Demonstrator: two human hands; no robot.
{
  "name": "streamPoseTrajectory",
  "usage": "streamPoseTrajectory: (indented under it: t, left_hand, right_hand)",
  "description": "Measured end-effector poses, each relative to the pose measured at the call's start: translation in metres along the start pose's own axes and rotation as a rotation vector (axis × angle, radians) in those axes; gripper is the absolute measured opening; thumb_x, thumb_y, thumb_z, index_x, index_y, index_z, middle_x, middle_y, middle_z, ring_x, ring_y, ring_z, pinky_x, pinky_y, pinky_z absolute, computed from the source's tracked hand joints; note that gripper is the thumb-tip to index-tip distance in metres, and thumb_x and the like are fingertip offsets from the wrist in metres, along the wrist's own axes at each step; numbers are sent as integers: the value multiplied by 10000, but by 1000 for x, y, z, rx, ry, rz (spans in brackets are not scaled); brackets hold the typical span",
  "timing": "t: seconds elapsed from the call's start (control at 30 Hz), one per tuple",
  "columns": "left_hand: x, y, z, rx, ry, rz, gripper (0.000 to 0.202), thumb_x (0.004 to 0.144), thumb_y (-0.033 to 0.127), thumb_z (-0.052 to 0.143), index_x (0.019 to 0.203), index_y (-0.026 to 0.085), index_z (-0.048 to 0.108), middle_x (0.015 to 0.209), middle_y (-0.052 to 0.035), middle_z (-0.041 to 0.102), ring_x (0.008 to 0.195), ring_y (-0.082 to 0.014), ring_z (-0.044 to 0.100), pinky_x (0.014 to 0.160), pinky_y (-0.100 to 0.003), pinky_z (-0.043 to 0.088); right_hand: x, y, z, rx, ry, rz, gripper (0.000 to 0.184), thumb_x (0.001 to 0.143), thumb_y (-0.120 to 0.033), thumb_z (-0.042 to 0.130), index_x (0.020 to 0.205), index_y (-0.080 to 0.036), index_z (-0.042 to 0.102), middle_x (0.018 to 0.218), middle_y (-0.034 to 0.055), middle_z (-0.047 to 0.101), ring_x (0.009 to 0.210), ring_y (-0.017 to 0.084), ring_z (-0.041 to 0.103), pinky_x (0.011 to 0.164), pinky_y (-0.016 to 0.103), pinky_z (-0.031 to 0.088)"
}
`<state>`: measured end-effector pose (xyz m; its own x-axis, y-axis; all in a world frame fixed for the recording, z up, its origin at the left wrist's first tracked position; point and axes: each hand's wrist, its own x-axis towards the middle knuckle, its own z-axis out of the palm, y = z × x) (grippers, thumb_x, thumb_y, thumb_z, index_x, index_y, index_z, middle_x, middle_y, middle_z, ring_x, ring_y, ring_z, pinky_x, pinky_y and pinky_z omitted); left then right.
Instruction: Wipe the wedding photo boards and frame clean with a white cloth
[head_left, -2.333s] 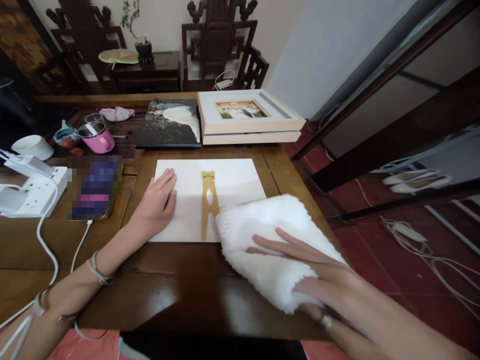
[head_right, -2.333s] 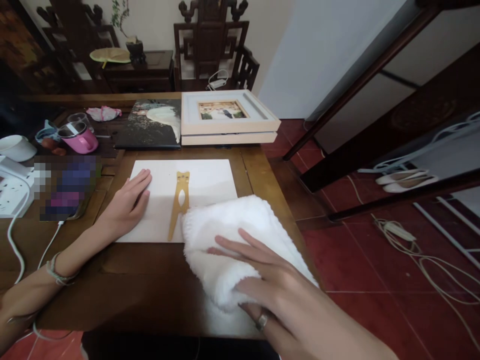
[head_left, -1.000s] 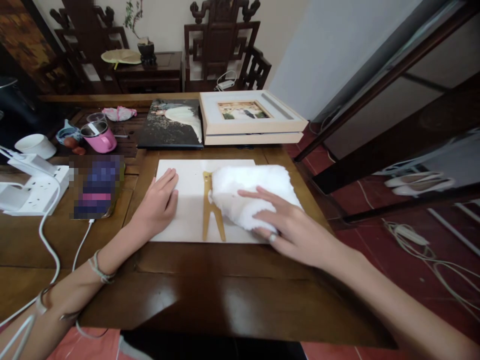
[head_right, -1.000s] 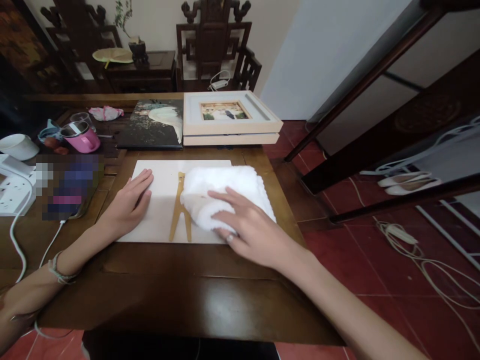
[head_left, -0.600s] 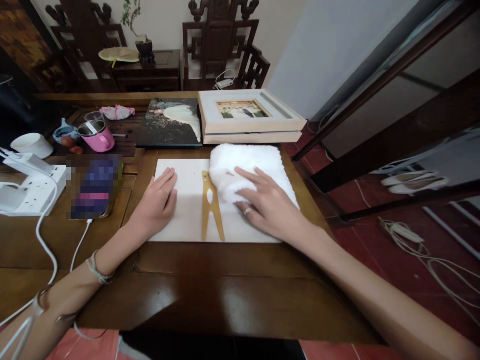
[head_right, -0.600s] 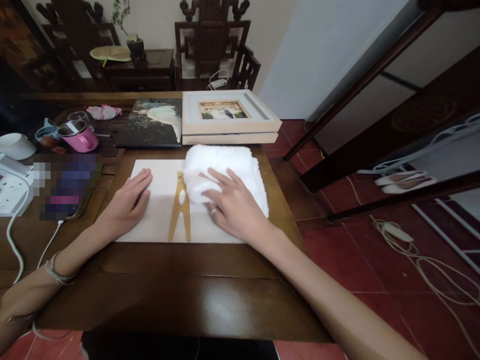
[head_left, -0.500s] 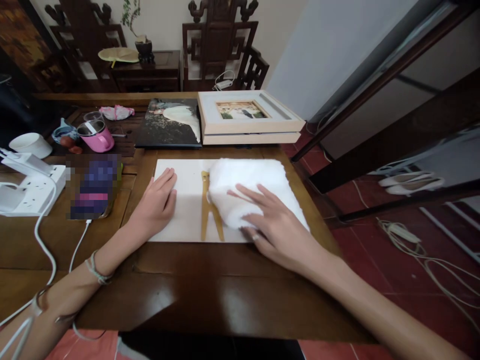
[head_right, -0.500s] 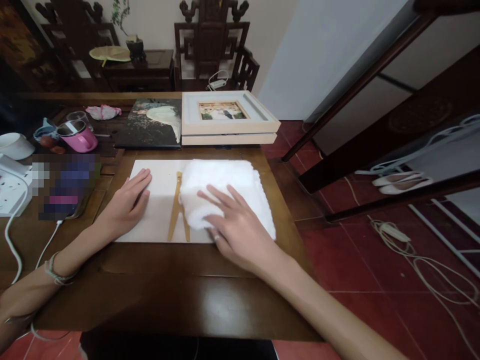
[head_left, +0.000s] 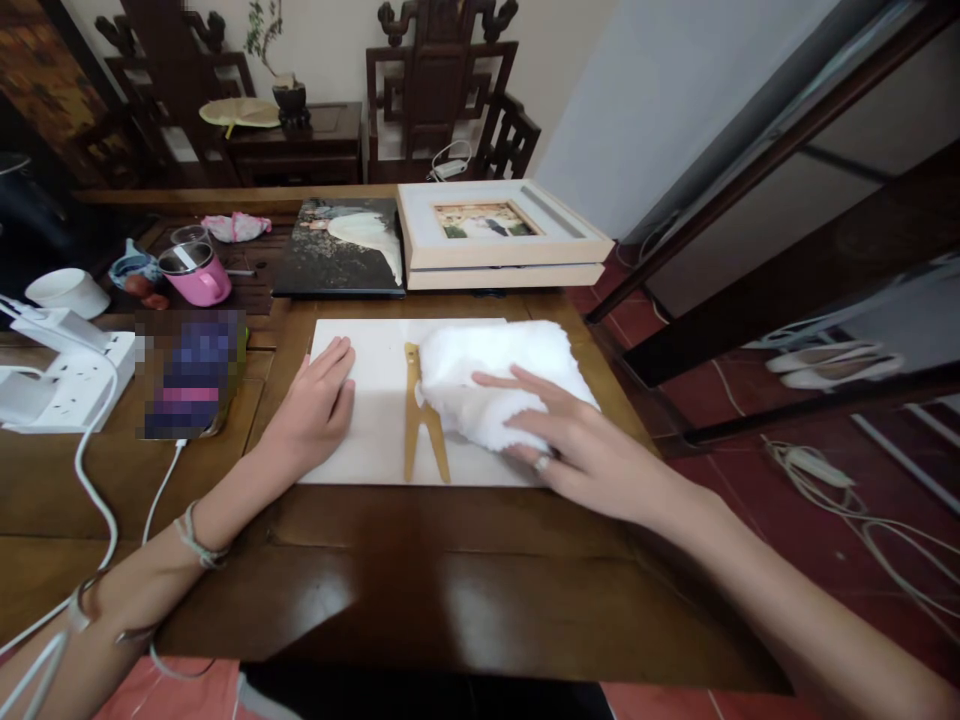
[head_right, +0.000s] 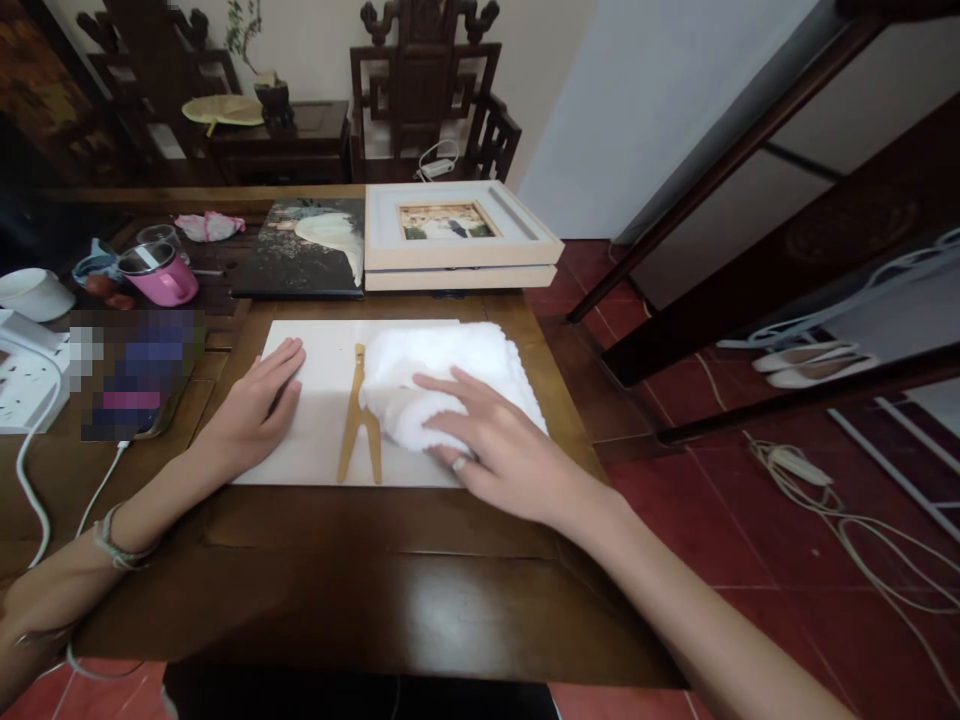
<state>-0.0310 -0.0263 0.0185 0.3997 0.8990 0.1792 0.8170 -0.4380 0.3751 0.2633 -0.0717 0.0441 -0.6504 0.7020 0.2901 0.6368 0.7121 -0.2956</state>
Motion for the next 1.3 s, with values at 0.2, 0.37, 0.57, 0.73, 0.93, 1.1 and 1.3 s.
streamPoseTrajectory:
  t: [0.2,0.37,0.57,0.73,0.93,1.1,1.3]
  left_hand:
    - [-3,4,6,1,-6,-1,470,980,217,299,1387,54,470,1528,-200,402,1458,-277,312,1190,-528,251]
    - [-2,4,-1,0,-5,4,467,980,226,308,1389,72,472,1529,-191,407,1455,-274,319,1192,-523,247]
    - [5,1,-6,-1,-6,12,462,981,223,309,1386,76,477,1525,-193,411,1455,-278,319,1189,-526,253]
    - [7,-1,-10,2,-3,13,464,979,215,316,1389,71,476,1524,-198,410,1452,-280,326,1187,-526,255]
    - [1,-3,-9,3,-5,6,467,983,226,313,1407,106,470,1527,-170,419,1454,-263,323,1192,-510,255]
    - [-5,-1,1,5,-3,7,471,981,230,309,1402,92,470,1528,-177,413,1456,-268,319,1192,-517,254]
    - [-6,6,-5,9,-12,8,482,978,222,305,1387,30,473,1524,-210,403,1453,-281,322,1191,-516,258]
  right_hand:
    - [22,27,22,-40,96,41,190,915,-172,465,957,-202,648,1182,133,710,1339,285,489,1117,592,374]
    - [17,1,24,-178,98,89,134,850,-121,523,859,-177,644,1418,186,546,1399,332,394,1118,612,354]
    - [-2,-39,23,-222,102,88,161,823,-58,518,749,-159,619,1443,209,510,1390,376,396,1098,637,369]
    - [-16,-51,19,-147,119,2,198,816,-35,511,709,-173,604,1455,201,499,1405,360,376,1094,634,378]
    - [-5,-8,14,-68,69,-70,193,860,-79,487,857,-203,634,1427,154,546,1407,277,392,1116,605,371]
    - [24,37,28,-131,115,51,163,890,-161,509,973,-213,639,1300,146,650,1373,298,443,1096,625,379]
    - [26,4,26,-194,148,112,161,850,-109,507,905,-132,657,1331,240,604,1348,380,455,1086,633,380]
